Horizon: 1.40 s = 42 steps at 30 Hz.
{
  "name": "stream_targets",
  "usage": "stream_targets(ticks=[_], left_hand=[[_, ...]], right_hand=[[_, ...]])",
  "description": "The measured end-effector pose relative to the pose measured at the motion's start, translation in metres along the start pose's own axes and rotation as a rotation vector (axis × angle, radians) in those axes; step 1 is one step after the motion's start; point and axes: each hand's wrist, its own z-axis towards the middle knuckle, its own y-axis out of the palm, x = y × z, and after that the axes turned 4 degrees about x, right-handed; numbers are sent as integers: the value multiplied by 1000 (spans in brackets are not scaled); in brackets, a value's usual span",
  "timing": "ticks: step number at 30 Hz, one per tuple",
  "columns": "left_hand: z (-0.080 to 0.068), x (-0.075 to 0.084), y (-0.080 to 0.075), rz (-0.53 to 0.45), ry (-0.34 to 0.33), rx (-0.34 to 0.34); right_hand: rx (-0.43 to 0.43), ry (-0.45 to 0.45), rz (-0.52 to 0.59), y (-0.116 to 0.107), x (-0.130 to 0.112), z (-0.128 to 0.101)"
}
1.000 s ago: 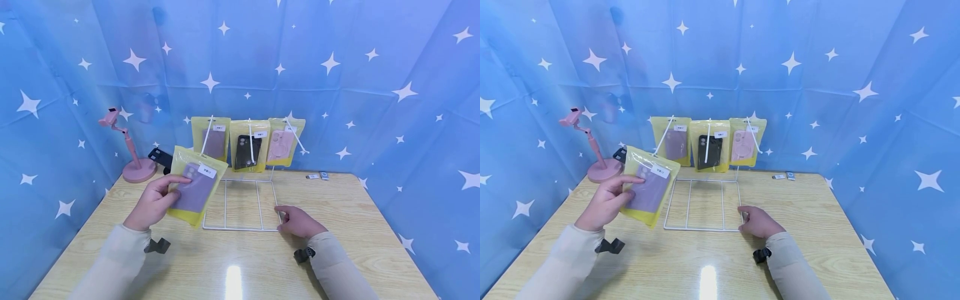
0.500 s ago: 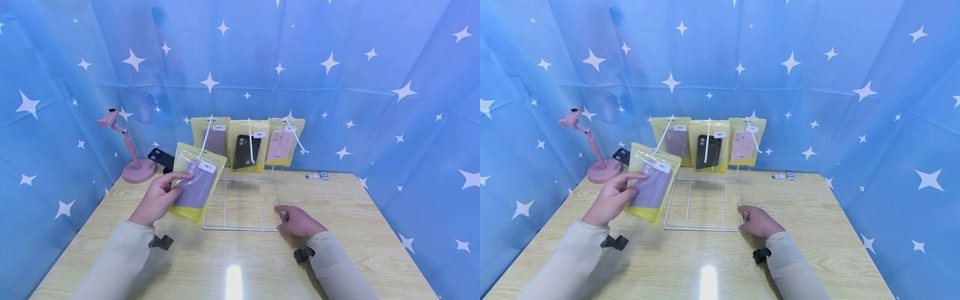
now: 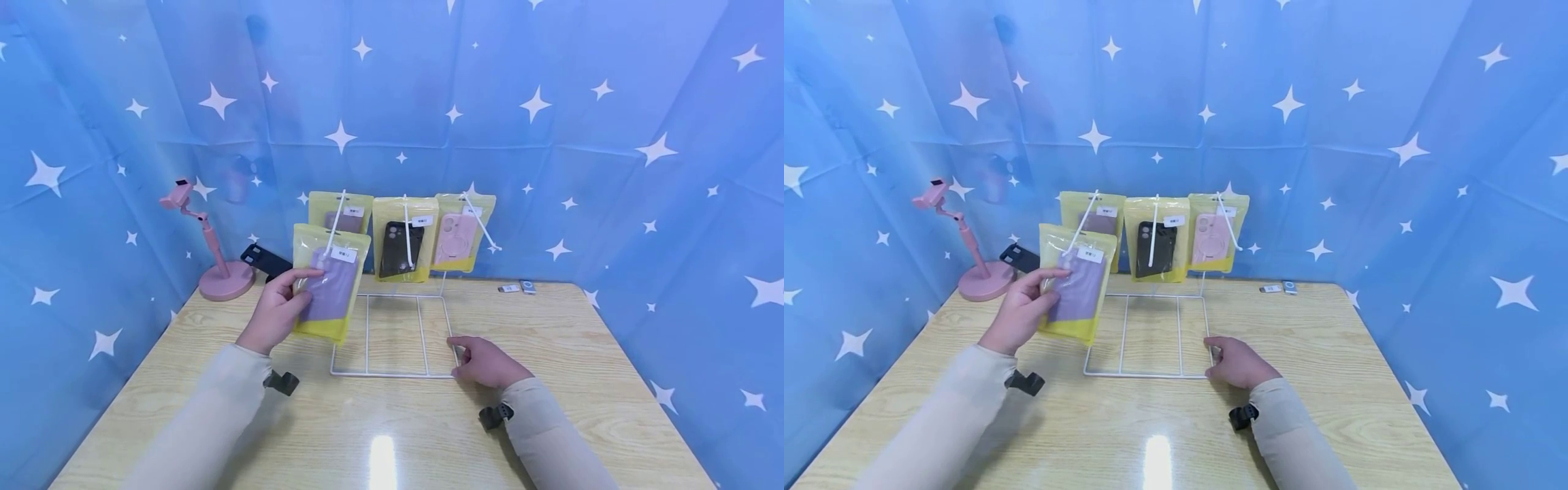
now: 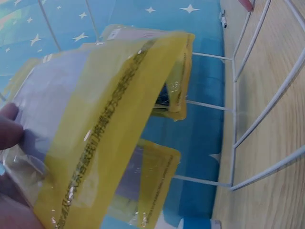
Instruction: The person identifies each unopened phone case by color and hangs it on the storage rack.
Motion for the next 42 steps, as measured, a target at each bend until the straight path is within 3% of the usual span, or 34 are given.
stream_targets(ticks=[12,22,32,37,42], left_hand=[[36,-13,15,38,-91,47],[61,-19,20,50,-110,56],[75,-28,22,52,-121,62],[79,-29,21,36,-127,24],[78,-28,14,100,-164,-20]], right_hand=[[4,2,14,0,2,2],[9,-1,3,0,1,1],[15,7,-2,2,-2,0],[9,1,0,2,-4,0],[2,12,-2,1,-1,2]])
